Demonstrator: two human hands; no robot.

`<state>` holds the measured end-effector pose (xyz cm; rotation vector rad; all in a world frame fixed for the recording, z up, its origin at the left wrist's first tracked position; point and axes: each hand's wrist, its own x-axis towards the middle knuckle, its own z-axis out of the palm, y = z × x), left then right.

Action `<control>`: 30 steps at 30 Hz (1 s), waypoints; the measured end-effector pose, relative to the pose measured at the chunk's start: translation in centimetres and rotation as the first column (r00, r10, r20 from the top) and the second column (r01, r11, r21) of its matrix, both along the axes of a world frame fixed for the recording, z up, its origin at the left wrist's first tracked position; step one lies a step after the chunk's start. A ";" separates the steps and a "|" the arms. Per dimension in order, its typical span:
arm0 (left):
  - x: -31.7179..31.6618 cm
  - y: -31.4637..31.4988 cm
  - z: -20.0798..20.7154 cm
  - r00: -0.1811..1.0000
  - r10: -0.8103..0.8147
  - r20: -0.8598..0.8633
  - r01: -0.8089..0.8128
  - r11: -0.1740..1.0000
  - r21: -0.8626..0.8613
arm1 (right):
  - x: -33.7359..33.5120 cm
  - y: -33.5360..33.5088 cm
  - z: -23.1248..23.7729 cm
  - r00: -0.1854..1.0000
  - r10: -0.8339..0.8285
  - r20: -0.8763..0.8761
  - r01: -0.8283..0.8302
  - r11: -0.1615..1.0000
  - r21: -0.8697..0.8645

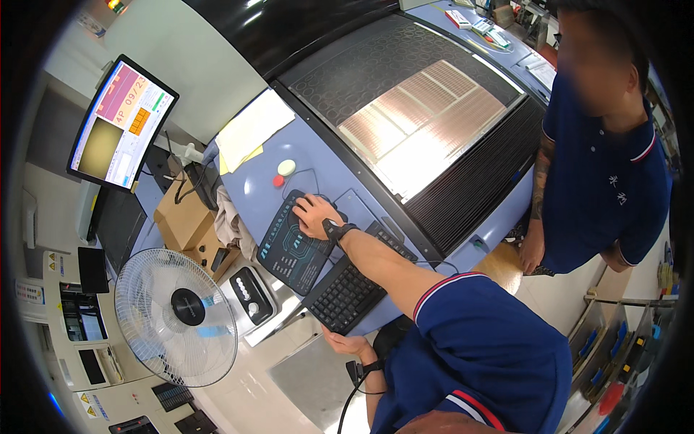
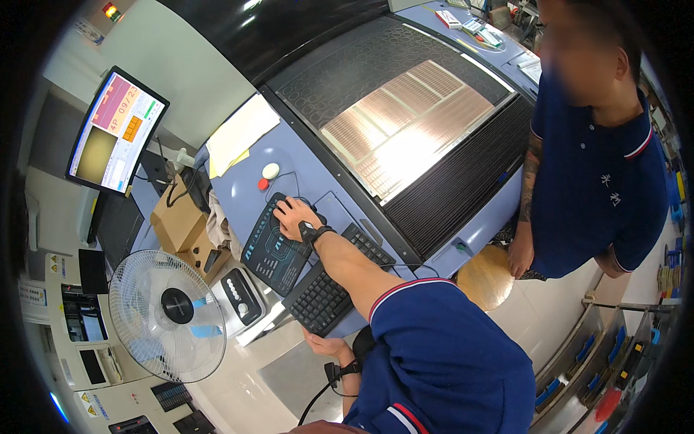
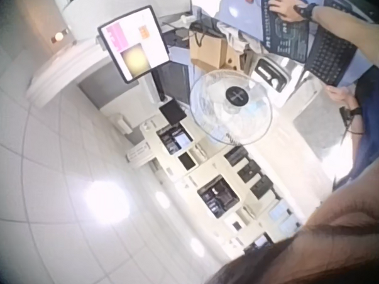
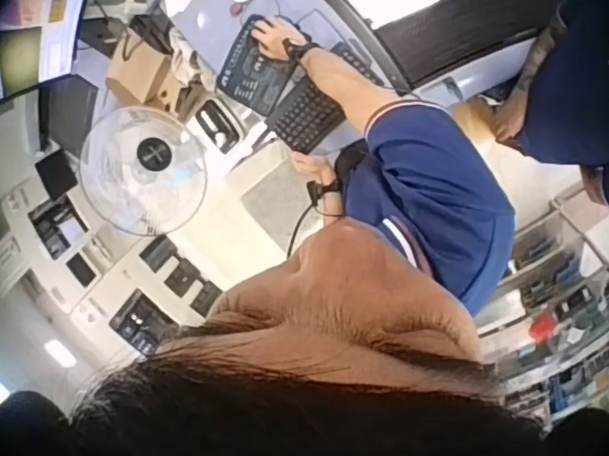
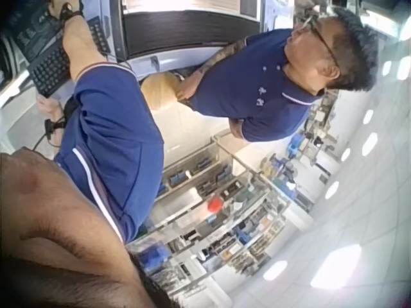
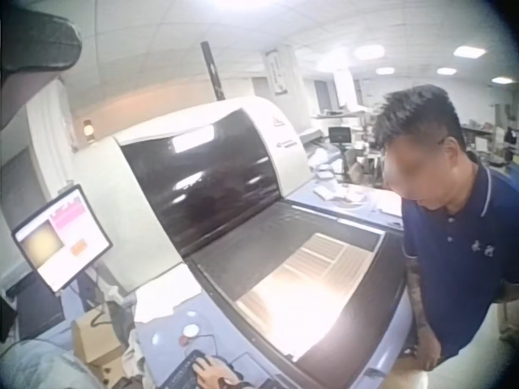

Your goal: Operating an industrial screen printing or circuit board fabrication machine using a keyboard and mouse console.

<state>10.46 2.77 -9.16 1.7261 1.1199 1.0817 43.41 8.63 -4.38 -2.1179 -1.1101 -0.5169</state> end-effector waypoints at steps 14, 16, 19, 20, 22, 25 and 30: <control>-0.2 0.4 -0.7 0.999 -0.010 -0.044 0.012 0.999 0.047 | 0.4 -0.1 -0.2 1.000 -0.002 -0.023 0.002 1.000 -0.007; -0.2 0.2 -0.4 0.999 -0.021 -0.037 0.023 0.998 0.051 | 0.4 -0.2 -0.2 0.999 0.011 -0.037 -0.011 1.000 -0.010; 0.1 -0.1 0.2 1.000 -0.008 -0.011 0.009 1.000 0.030 | 0.3 -0.2 -0.3 1.000 0.004 -0.027 -0.004 1.000 -0.006; 0.0 -0.1 0.1 1.000 -0.002 -0.010 0.002 1.000 0.031 | 0.3 -0.1 -0.4 1.000 0.002 -0.027 -0.002 1.000 -0.003; -0.1 0.0 -0.1 1.000 -0.016 0.001 0.016 1.000 0.017 | 0.3 0.0 -0.5 1.000 -0.004 -0.030 0.003 1.000 -0.003; 0.0 0.2 -0.3 1.000 -0.023 -0.002 0.023 1.000 0.000 | 0.5 -0.1 -0.4 1.000 -0.004 -0.024 0.004 1.000 -0.009; -0.1 0.2 -0.2 1.000 -0.025 -0.019 0.026 0.999 0.032 | 0.3 0.0 -0.2 0.999 0.006 -0.040 -0.007 1.000 -0.026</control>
